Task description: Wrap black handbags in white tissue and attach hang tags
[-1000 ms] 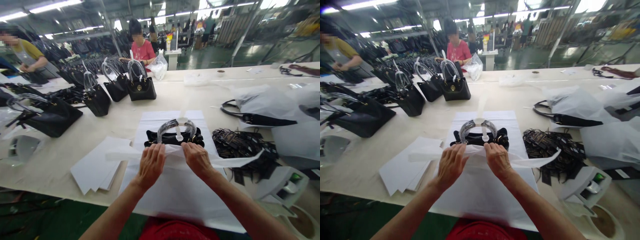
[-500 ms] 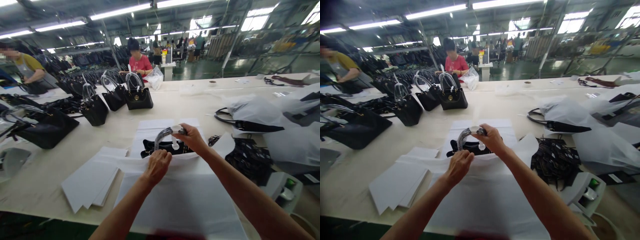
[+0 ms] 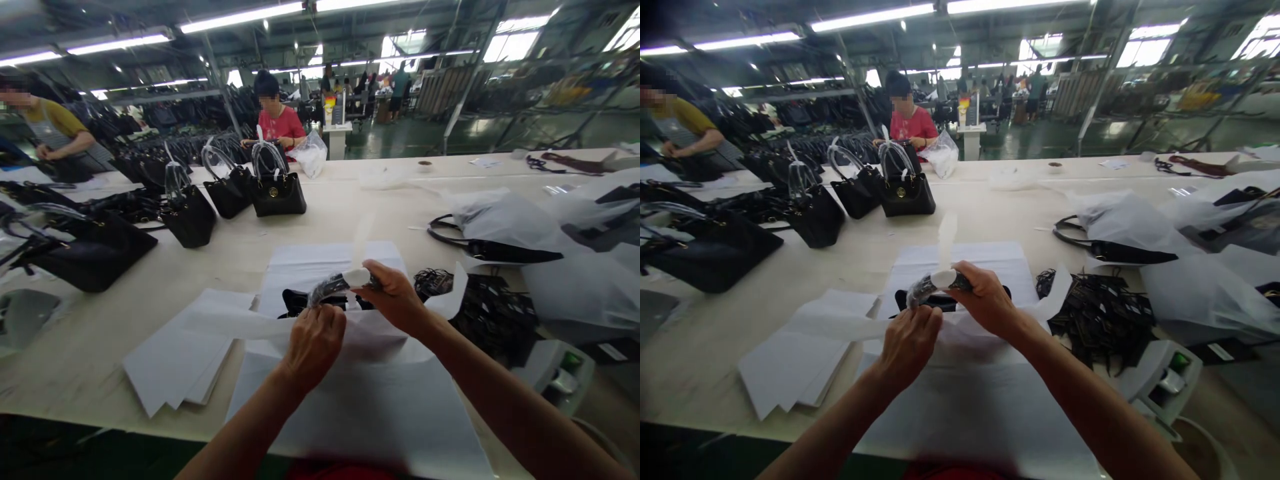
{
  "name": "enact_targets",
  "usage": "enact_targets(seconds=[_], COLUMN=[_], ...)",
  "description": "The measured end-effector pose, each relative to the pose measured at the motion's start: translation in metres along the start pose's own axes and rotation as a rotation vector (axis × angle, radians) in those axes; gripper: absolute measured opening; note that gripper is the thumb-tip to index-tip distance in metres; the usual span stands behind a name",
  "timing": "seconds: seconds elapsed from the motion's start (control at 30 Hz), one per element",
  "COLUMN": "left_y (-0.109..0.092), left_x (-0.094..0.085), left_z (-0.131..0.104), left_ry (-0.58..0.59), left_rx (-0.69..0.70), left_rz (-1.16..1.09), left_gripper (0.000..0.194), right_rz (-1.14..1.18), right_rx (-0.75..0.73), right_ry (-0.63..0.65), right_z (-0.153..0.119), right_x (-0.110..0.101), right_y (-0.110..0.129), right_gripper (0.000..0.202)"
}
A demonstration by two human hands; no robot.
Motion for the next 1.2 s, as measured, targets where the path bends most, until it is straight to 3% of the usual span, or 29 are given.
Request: enact_targets(seconds=[0.13, 0.23, 0.3, 0.37, 0.43, 0.47, 0.6, 0.7, 0.77, 0.83, 0.93, 1.0, 1.07, 1.2], left_y=[0.004, 0.005, 0.005, 0.007, 0.011, 0.014, 0.025, 0.023, 0.016, 0.006, 0.001, 0.005, 0.002, 0.001], left_x=[0.027, 0.042, 0.048, 0.051, 0.053, 0.053, 0.057, 0.055, 0.040, 0.013, -0.028, -0.037, -0.022, 0.041], left_z=[0.008, 0.013, 0.015, 0.015, 0.015, 0.015, 0.018, 0.024, 0.028, 0.027, 0.015, 0.007, 0.000, -0.012], left_ry=[0.081, 0.156, 0.194, 0.221, 0.231, 0.229, 0.219, 0.197, 0.112, -0.011, -0.182, -0.218, -0.128, 0.073], left_rx=[-0.128, -0.167, -0.170, -0.164, -0.160, -0.158, -0.163, -0.149, -0.101, 0.009, 0.123, 0.119, 0.102, -0.059], left_rz=[0.126, 0.097, 0.068, 0.043, 0.021, 0.008, -0.039, -0.075, -0.145, -0.246, -0.367, -0.435, -0.502, -0.556], left_gripper=[0.016, 0.010, 0.010, 0.011, 0.015, 0.017, 0.023, 0.020, 0.017, 0.021, 0.031, 0.034, 0.035, 0.044], right_rz=[-0.210, -0.500, -0.595, -0.577, -0.530, -0.513, -0.454, -0.615, -0.747, -0.803, -0.799, -0.781, -0.752, -0.522], right_rx=[0.010, -0.256, -0.493, -0.584, -0.521, -0.471, -0.386, -0.302, -0.200, -0.138, -0.132, -0.112, -0.081, -0.001], right_ry=[-0.046, -0.273, -0.302, -0.156, -0.016, -0.007, -0.088, -0.075, -0.065, -0.064, -0.077, -0.064, -0.028, 0.107], right_z=[-0.006, -0.027, -0.049, -0.064, -0.072, -0.073, -0.075, -0.074, -0.072, -0.070, -0.064, -0.060, -0.058, -0.054], right_x=[-0.010, -0.030, -0.019, 0.010, 0.038, 0.047, 0.062, 0.076, 0.084, 0.093, 0.104, 0.107, 0.106, 0.104], right_y=[0.000, 0.038, 0.066, 0.071, 0.060, 0.052, 0.029, 0.002, -0.023, -0.042, -0.057, -0.063, -0.069, -0.083], right_gripper=[0.028, 0.055, 0.049, 0.042, 0.041, 0.041, 0.045, 0.050, 0.052, 0.051, 0.047, 0.045, 0.044, 0.042])
Point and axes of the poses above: each hand's wrist, its own z-axis towards the middle knuckle, its own x-axis out of the palm, y = z × x, the point moved 10 cm from there along z, towards the middle knuckle, and after that the axes turned 11 degrees about -x, right-handed, at the moved point
